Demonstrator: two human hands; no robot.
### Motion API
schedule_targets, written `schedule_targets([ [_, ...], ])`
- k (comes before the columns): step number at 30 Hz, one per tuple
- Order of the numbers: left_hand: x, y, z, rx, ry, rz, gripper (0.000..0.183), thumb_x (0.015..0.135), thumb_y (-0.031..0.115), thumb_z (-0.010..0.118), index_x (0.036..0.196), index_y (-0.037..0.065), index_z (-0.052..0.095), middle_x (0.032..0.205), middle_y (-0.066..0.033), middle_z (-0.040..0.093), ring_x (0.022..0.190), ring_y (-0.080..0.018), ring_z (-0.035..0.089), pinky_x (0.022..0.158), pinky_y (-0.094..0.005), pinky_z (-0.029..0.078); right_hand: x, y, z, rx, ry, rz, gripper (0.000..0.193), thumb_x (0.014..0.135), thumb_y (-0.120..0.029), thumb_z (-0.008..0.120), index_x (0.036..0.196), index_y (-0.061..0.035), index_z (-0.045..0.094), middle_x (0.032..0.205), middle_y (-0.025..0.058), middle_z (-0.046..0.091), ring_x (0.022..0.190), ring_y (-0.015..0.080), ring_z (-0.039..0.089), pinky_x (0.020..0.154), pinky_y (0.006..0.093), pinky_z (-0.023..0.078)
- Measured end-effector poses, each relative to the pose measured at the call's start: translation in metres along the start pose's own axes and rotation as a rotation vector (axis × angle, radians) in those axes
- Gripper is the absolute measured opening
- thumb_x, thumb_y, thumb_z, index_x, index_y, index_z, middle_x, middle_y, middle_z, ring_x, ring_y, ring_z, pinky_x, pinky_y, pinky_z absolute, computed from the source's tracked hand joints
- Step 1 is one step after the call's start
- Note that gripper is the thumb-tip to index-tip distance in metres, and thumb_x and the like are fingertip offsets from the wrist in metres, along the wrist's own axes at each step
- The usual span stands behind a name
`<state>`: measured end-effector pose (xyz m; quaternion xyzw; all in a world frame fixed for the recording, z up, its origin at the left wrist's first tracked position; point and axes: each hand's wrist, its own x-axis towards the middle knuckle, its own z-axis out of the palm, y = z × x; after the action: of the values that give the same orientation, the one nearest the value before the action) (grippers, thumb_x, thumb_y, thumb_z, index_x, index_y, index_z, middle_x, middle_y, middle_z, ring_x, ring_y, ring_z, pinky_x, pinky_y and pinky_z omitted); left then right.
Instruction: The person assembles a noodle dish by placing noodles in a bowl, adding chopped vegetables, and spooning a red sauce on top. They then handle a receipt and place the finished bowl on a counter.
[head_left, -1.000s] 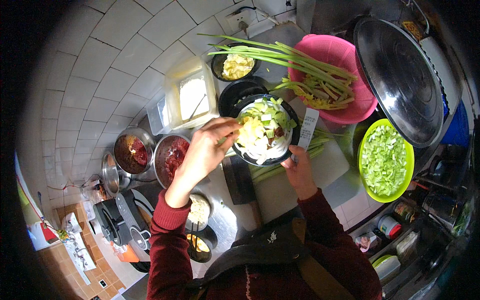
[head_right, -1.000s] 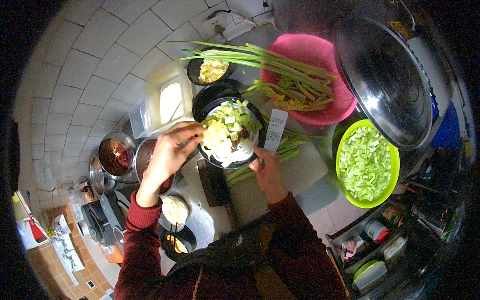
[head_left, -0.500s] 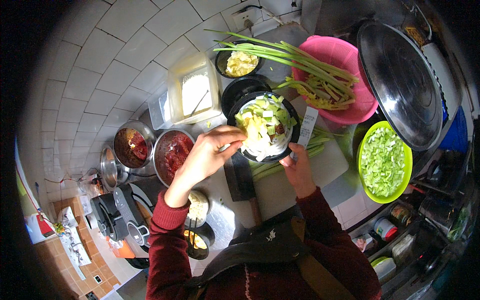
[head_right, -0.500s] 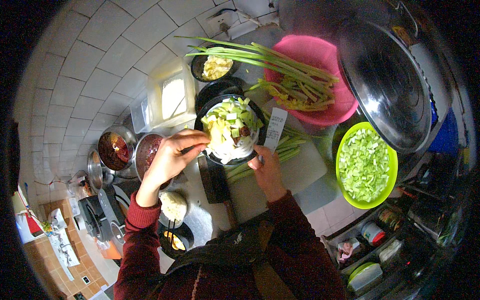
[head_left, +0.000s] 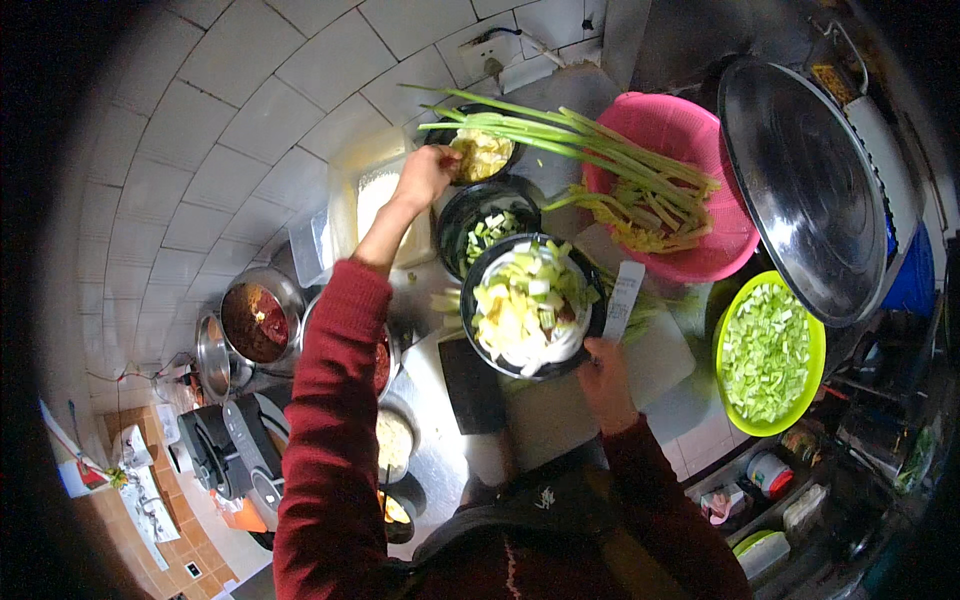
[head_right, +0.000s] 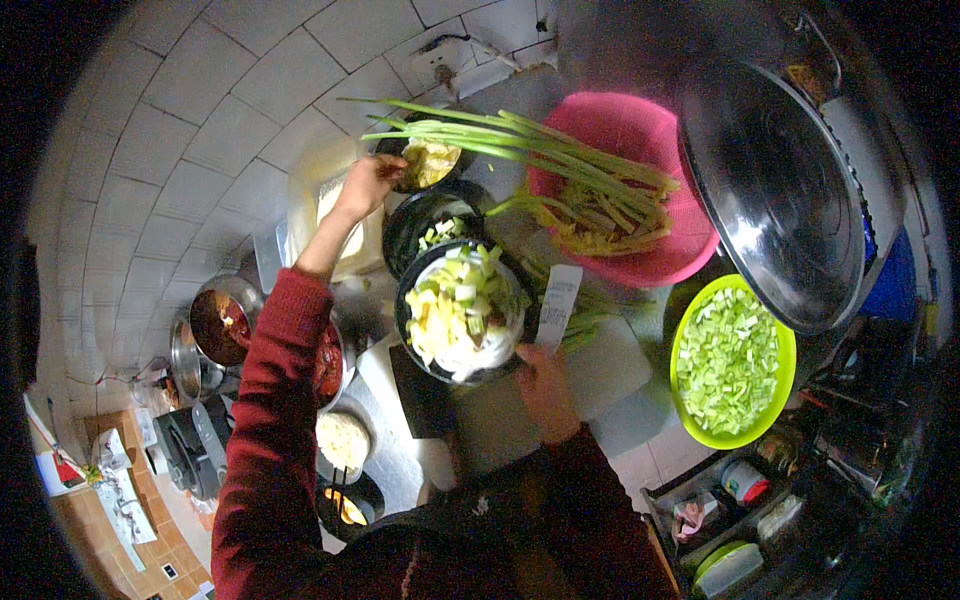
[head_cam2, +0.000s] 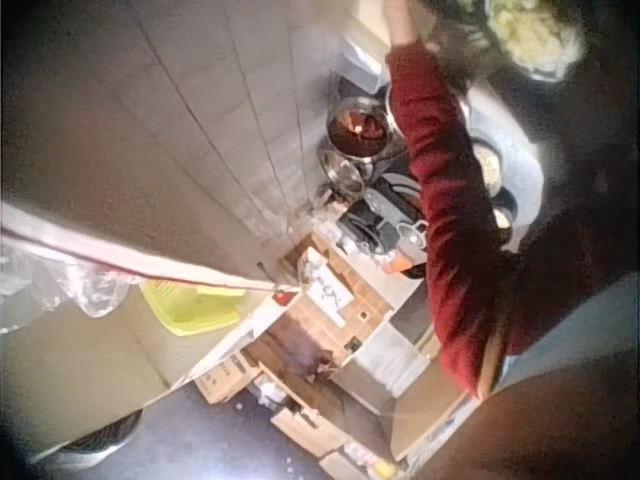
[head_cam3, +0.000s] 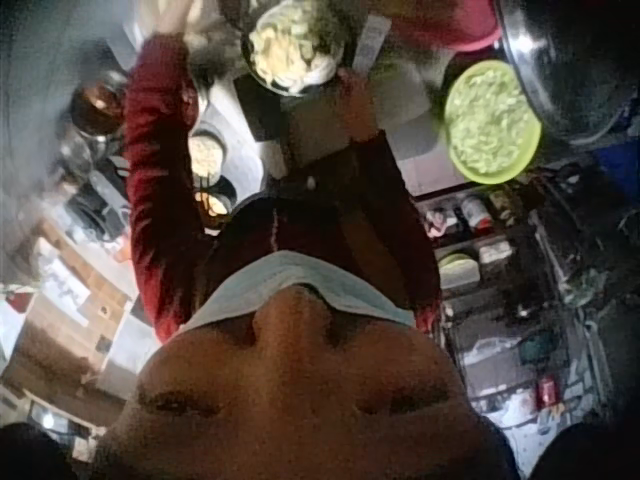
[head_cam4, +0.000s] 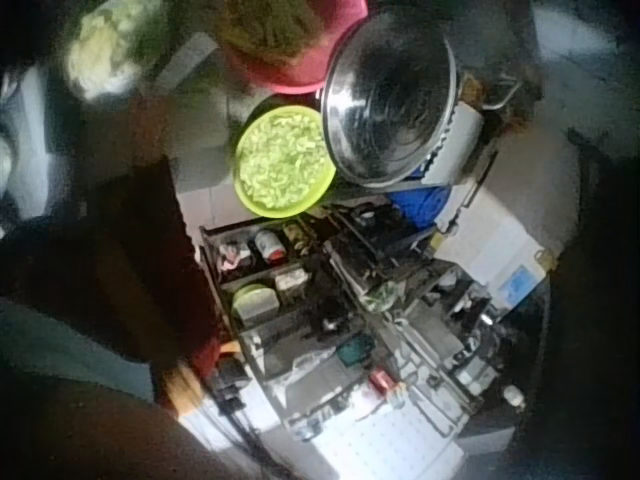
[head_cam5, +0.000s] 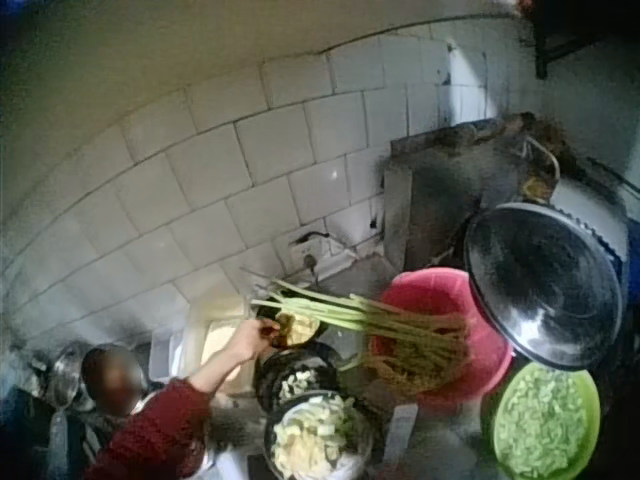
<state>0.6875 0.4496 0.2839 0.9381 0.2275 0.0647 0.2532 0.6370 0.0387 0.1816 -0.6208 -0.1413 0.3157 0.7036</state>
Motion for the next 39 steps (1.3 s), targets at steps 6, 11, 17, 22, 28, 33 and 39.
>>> schedule_targets([
  [6,0.054,-0.03,0.052,0.232,-0.123,-0.104,0.019,0.075,0.016,0.071,0.094,0.014,0.075,0.095,-0.0172,0.069,0.09,-0.0354,0.067,0.082,-0.0397,0.053,0.005,-0.03,-0.004,0.595,0.192,0.502,0.028,0.078,-0.005,0.071,0.094,-0.0119,0.049,0.078,-0.004,0.05,0.064,0.0073,0.049,0.052,0.0226,0.041],
  [11,0.056,-0.056,0.05,-0.476,-0.11,-0.298,0.01,0.078,0.0,0.069,0.087,0.002,0.073,0.073,-0.0081,0.069,0.067,-0.0135,0.065,0.064,-0.0302,0.054,0.008,-0.059,0.01,0.61,0.247,0.506,0.027,0.078,-0.006,0.071,0.094,-0.0135,0.05,0.073,-0.005,0.05,0.057,0.0078,0.048,0.049,0.0213,0.04],
  [17,0.042,-0.06,0.03,-0.909,-0.016,-0.295,0.007,0.084,-0.009,0.061,0.088,-0.007,0.066,0.076,-0.0107,0.066,0.068,-0.0173,0.065,0.063,-0.0266,0.055,0.002,-0.038,0.009,-0.096,0.142,0.058,0.021,0.079,-0.008,0.07,0.091,-0.014,0.053,0.081,-0.0037,0.052,0.066,0.0077,0.051,0.051,0.0238,0.039],
  [22,0.047,-0.054,0.043,-0.146,0.101,-0.087,0.013,0.08,0.01,0.07,0.087,-0.001,0.07,0.083,-0.0217,0.069,0.077,-0.0306,0.07,0.073,-0.0367,0.056,0.006,-0.024,0.005,0.023,0.082,0.168,0.019,0.081,-0.013,0.068,0.09,-0.0118,0.052,0.081,-0.0019,0.048,0.067,0.0108,0.047,0.056,0.0261,0.04],
  [28,0.058,-0.05,0.061,0.362,0.034,-0.064,0.026,0.08,0.023,0.069,0.092,0.0,0.069,0.096,-0.026,0.066,0.091,-0.0402,0.064,0.082,-0.0462,0.052,0.005,-0.051,0.012,0.473,0.241,0.531,0.021,0.082,-0.015,0.068,0.092,-0.0117,0.05,0.078,-0.0019,0.045,0.064,0.012,0.044,0.056,0.0276,0.04],
  [33,0.047,-0.06,0.049,0.135,0.215,0.037,0.017,0.081,0.015,0.062,0.092,0.004,0.07,0.097,-0.0198,0.066,0.091,-0.0363,0.064,0.081,-0.0444,0.051,0.003,-0.041,0.007,0.626,0.14,0.45,0.017,0.085,-0.016,0.066,0.092,-0.0121,0.051,0.075,-0.0028,0.043,0.065,0.0106,0.044,0.056,0.0275,0.039],
  [39,0.001,-0.02,0.005,-0.721,0.217,-0.252,0.013,0.092,0.009,0.057,0.098,-0.002,0.059,0.086,-0.0101,0.067,0.079,-0.0169,0.064,0.071,-0.0301,0.052,0.015,-0.019,0.01,-0.048,0.091,0.013,0.019,0.086,-0.007,0.065,0.103,-0.0092,0.056,0.083,0.0,0.053,0.071,0.012,0.052,0.06,0.027,0.044],
])
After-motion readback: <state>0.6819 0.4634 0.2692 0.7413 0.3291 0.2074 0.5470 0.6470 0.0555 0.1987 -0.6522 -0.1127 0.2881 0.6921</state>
